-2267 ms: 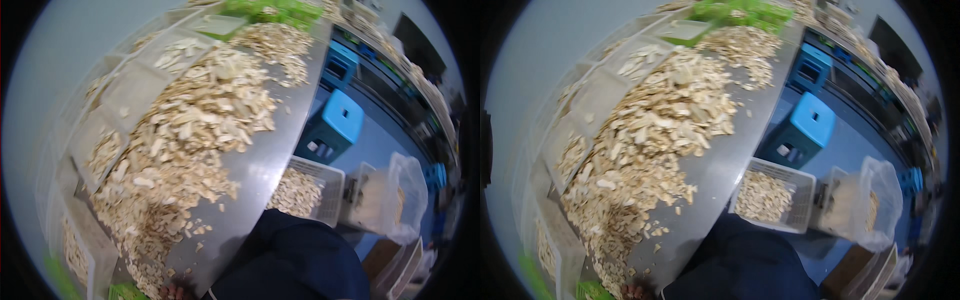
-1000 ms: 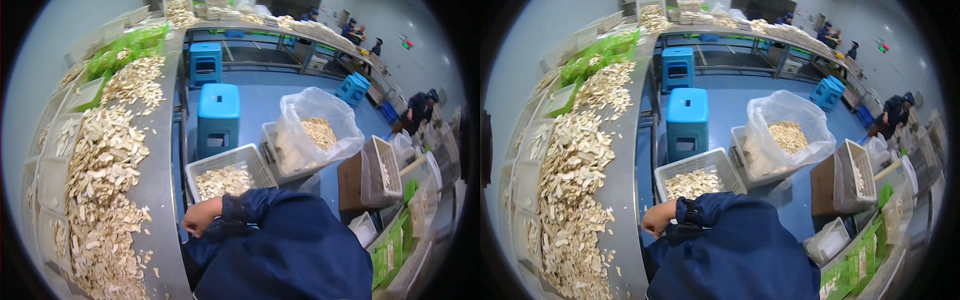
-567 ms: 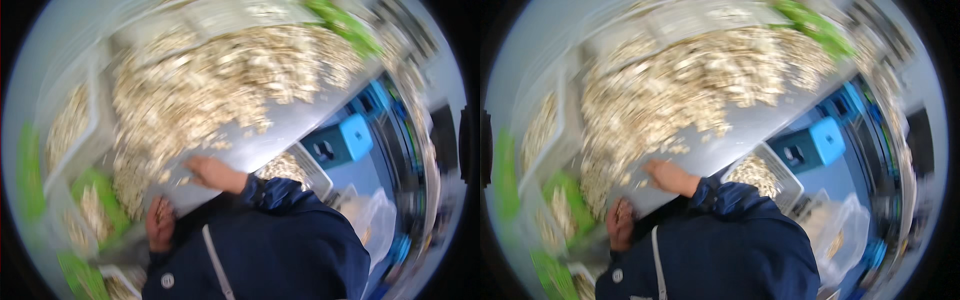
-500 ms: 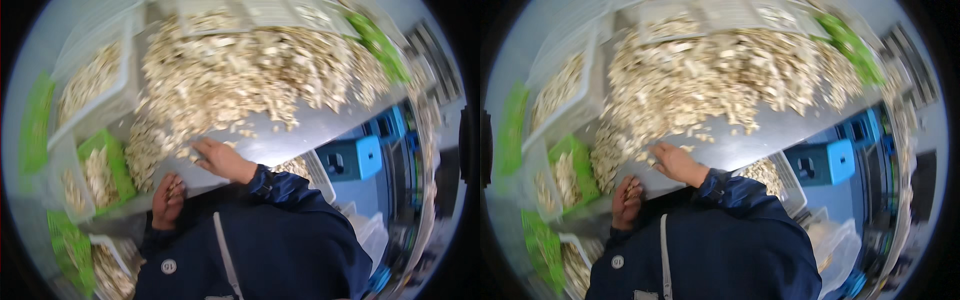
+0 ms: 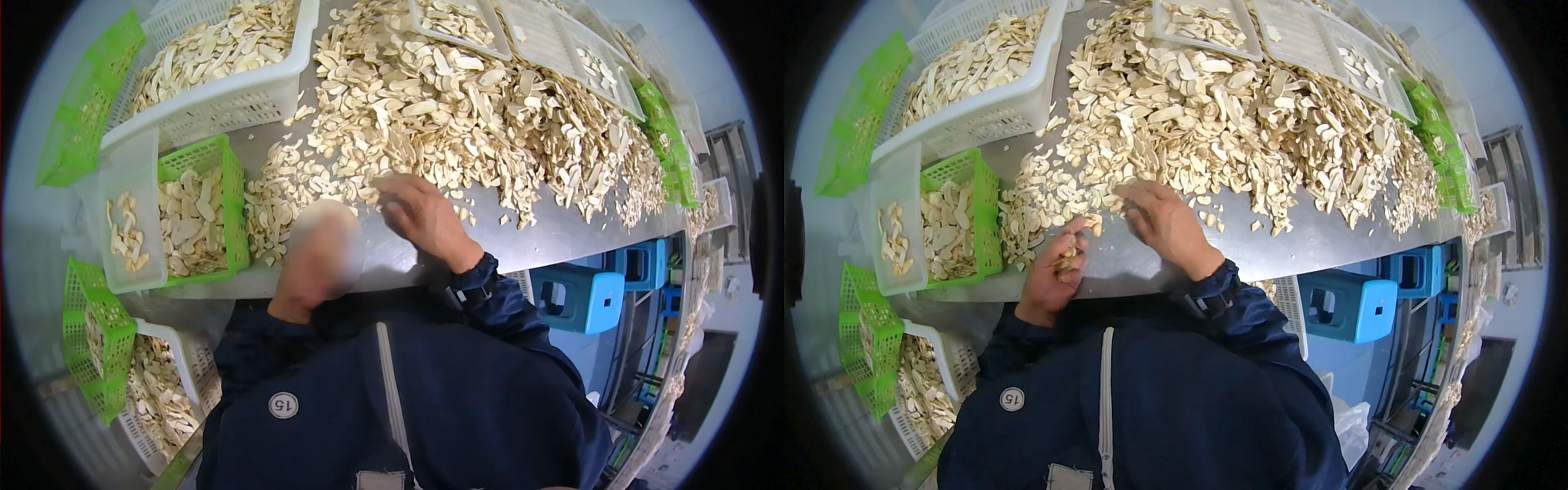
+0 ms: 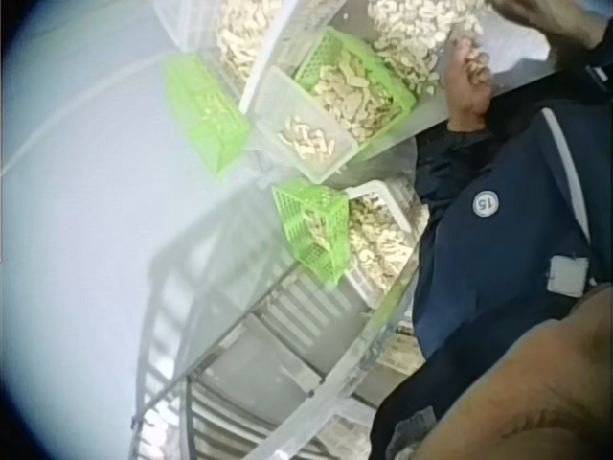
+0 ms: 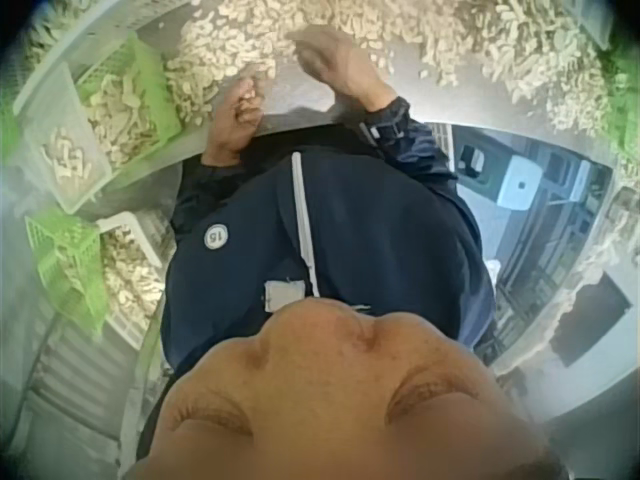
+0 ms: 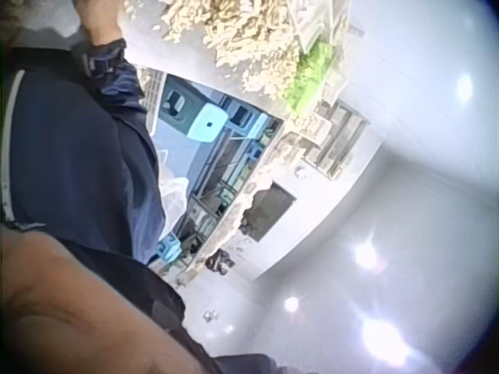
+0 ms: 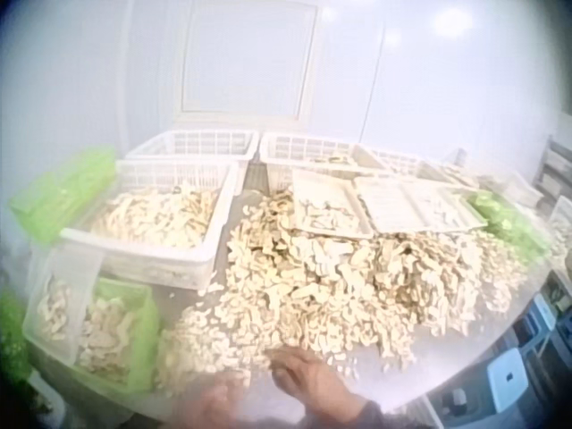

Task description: The person sorts dried food slices by hand, moving them from a large pile on a metal table into various plastic trays and baskets.

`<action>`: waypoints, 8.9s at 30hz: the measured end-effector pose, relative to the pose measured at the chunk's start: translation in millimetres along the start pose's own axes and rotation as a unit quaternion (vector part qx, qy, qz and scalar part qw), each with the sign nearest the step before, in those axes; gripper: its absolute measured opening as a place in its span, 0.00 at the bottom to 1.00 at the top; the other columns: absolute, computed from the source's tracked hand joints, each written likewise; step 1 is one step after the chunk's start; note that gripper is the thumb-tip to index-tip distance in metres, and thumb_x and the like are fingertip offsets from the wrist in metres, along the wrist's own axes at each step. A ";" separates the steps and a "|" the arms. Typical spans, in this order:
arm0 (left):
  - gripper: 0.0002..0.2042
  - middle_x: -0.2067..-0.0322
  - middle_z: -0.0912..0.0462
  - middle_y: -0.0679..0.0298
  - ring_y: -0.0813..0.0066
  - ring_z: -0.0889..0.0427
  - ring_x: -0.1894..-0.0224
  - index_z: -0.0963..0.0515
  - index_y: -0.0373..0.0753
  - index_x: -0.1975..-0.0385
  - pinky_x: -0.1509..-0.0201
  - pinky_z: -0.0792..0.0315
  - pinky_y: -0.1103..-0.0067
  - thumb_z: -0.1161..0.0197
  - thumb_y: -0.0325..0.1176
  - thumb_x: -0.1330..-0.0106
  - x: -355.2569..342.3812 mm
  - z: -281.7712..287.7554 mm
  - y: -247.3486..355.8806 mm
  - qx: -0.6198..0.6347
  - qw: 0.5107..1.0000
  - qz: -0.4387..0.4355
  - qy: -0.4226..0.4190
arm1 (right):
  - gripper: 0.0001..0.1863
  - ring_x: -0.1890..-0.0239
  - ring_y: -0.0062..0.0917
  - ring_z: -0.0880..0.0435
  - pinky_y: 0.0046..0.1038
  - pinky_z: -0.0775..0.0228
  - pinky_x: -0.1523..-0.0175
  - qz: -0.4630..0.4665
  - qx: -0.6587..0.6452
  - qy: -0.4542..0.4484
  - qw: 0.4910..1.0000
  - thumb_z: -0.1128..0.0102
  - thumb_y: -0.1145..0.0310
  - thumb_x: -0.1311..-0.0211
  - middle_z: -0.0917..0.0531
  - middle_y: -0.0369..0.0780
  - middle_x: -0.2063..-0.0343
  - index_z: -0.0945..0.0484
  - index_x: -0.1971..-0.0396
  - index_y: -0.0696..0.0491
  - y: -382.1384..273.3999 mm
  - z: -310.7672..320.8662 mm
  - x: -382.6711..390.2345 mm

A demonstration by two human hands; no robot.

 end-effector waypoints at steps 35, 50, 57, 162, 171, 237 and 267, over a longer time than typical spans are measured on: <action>0.15 0.61 0.23 0.64 0.76 0.24 0.66 0.26 0.39 0.48 0.72 0.30 0.85 0.48 0.43 0.24 2.4 -25.8 -0.6 0.075 0.996 0.034 -0.036 | 0.11 0.65 0.40 0.18 0.37 0.24 0.60 -0.024 0.122 0.050 0.991 0.32 0.65 0.45 0.18 0.41 0.70 0.18 0.62 0.50 18.2 4.7 2.7; 0.18 0.60 0.23 0.61 0.73 0.23 0.65 0.29 0.36 0.46 0.71 0.25 0.84 0.50 0.43 0.24 1.7 -25.0 -11.2 0.092 0.990 0.053 -0.096 | 0.11 0.61 0.38 0.18 0.35 0.25 0.54 0.050 0.186 0.088 0.977 0.33 0.68 0.46 0.17 0.41 0.67 0.18 0.62 0.53 3.1 -10.0 -26.4; 0.18 0.59 0.23 0.59 0.71 0.22 0.63 0.29 0.35 0.45 0.70 0.23 0.83 0.49 0.43 0.24 2.7 -17.6 -6.8 0.142 0.984 0.041 -0.094 | 0.07 0.66 0.35 0.18 0.35 0.26 0.60 -0.020 0.188 0.057 0.980 0.37 0.65 0.39 0.17 0.39 0.71 0.19 0.69 0.52 12.2 3.6 -20.2; 0.14 0.59 0.25 0.61 0.74 0.25 0.62 0.30 0.37 0.49 0.59 0.27 0.77 0.41 0.31 0.33 -45.8 -64.2 0.7 -0.324 0.940 0.074 -0.071 | 0.11 0.66 0.45 0.17 0.42 0.25 0.63 -0.060 0.089 0.132 0.985 0.40 0.62 0.45 0.18 0.46 0.74 0.21 0.72 0.55 35.8 -1.7 12.3; 0.20 0.54 0.24 0.59 0.72 0.24 0.57 0.31 0.35 0.44 0.55 0.26 0.76 0.39 0.27 0.35 -20.9 -25.6 24.0 -0.377 0.917 -0.102 -0.078 | 0.20 0.65 0.39 0.16 0.38 0.25 0.60 0.063 -0.274 0.073 0.957 0.34 0.59 0.44 0.16 0.50 0.67 0.19 0.58 0.59 -24.4 -4.9 7.9; 0.13 0.60 0.24 0.58 0.74 0.25 0.67 0.27 0.35 0.56 0.81 0.34 0.86 0.51 0.40 0.24 3.8 -17.1 2.1 0.181 0.974 0.043 -0.131 | 0.13 0.59 0.45 0.18 0.39 0.24 0.54 -0.027 0.060 -0.014 0.998 0.40 0.70 0.38 0.17 0.45 0.60 0.19 0.53 0.51 10.1 -18.3 -36.9; 0.13 0.61 0.24 0.55 0.73 0.24 0.70 0.28 0.34 0.57 0.84 0.36 0.86 0.53 0.38 0.24 3.9 -18.0 -0.1 0.158 0.977 0.044 -0.139 | 0.07 0.66 0.42 0.16 0.38 0.23 0.63 -0.050 0.191 0.054 0.979 0.39 0.66 0.37 0.16 0.41 0.65 0.18 0.61 0.47 21.8 -5.7 -40.3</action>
Point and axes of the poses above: each hand's wrist, its own x-axis away from the middle knuckle, its own z-axis out of the back of the hand, y = z × x, the point moved 9 cm from there along -x, towards the middle knuckle
